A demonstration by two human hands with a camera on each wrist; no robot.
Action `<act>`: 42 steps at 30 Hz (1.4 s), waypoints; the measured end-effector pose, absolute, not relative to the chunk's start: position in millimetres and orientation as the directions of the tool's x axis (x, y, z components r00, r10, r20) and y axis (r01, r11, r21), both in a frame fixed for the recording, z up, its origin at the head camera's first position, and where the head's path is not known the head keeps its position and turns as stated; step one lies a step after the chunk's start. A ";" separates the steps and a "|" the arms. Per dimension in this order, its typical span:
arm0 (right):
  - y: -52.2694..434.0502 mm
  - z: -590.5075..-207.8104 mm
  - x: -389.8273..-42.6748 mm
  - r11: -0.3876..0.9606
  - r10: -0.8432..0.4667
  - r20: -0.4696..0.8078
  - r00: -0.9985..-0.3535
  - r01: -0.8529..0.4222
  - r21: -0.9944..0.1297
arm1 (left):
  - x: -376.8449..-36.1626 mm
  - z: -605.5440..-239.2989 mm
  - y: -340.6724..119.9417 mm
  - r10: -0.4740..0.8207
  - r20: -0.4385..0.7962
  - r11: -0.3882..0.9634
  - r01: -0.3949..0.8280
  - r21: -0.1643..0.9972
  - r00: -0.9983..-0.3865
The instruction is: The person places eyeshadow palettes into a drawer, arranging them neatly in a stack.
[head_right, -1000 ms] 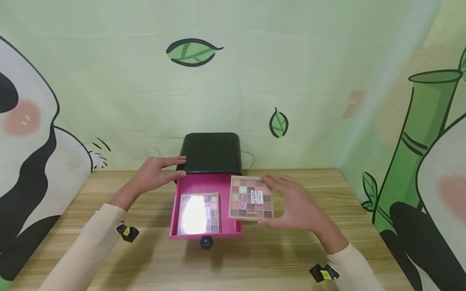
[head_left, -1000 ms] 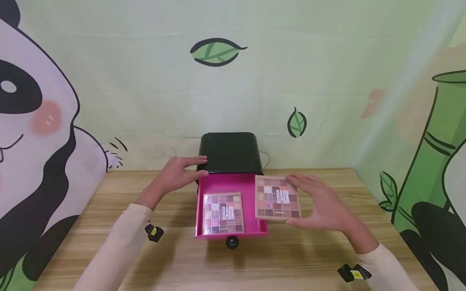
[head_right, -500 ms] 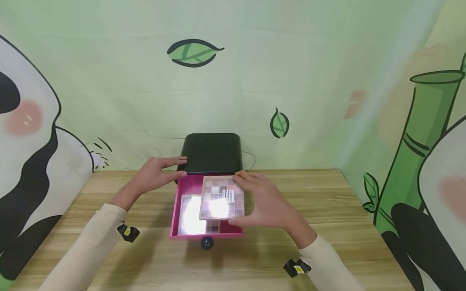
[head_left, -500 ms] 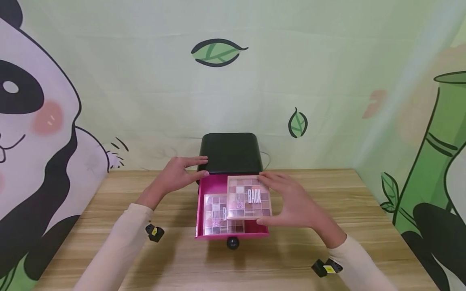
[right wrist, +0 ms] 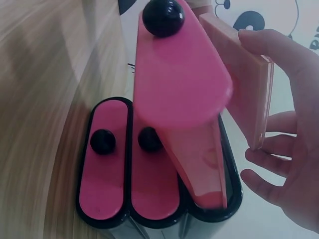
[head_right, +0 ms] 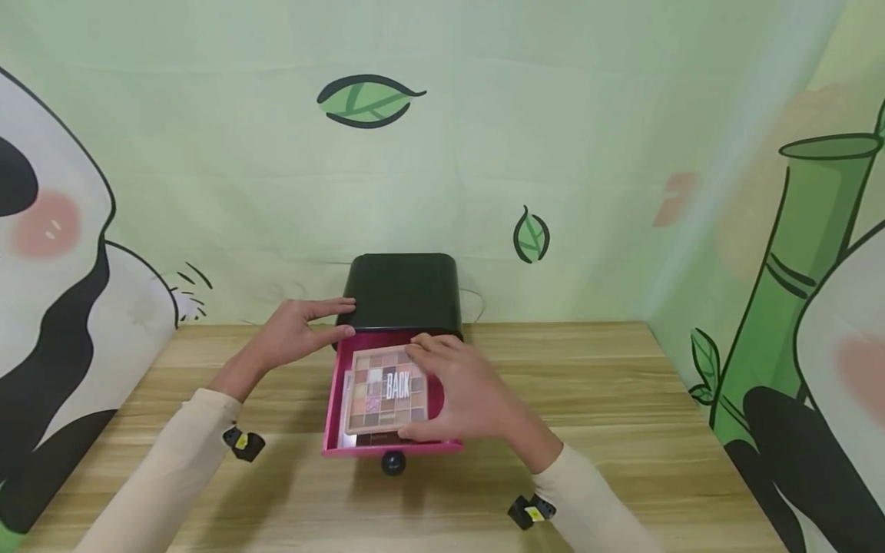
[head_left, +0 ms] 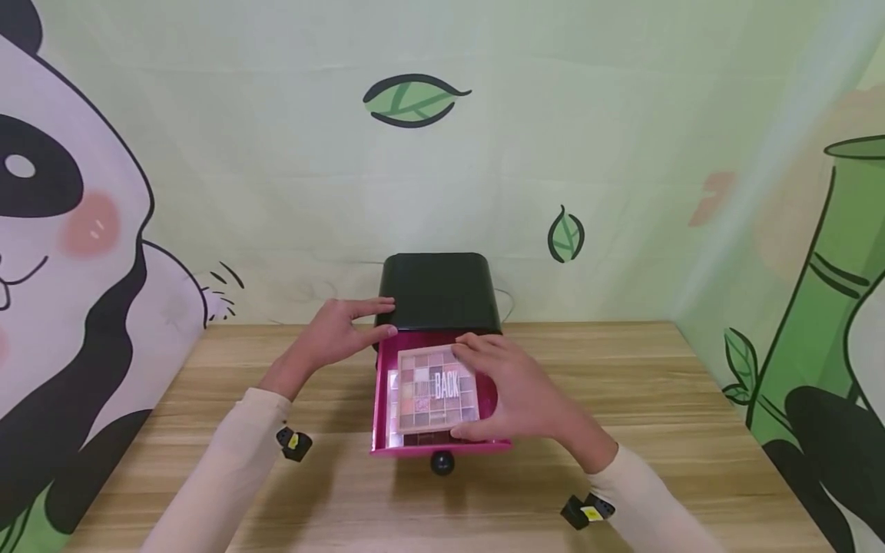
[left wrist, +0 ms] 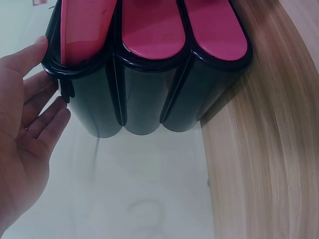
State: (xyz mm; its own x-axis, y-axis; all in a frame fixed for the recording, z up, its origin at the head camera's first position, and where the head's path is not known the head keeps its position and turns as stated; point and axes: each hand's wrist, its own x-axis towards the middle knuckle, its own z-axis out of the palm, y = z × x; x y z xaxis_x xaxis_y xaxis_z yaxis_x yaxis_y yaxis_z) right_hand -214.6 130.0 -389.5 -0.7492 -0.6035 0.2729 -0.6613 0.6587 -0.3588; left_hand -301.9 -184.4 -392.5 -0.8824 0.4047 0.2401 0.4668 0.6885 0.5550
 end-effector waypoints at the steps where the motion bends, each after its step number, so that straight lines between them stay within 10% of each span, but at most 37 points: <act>1: 128.5 -390.3 -214.5 0.659 -0.606 0.269 -0.749 -0.662 -0.357 | -301.9 -392.6 -184.3 0.406 0.242 0.688 0.469 0.554 -0.881; 26: 115.2 -391.5 -213.0 0.663 -0.663 0.206 -0.720 -0.692 -0.286 | -301.7 -392.9 -184.1 0.405 0.242 0.688 0.469 0.554 -0.881; 42: 137.5 -390.3 -170.6 0.588 -0.526 0.428 -0.735 -0.678 -0.441 | -301.6 -393.2 -183.7 0.412 0.251 0.684 0.480 0.550 -0.876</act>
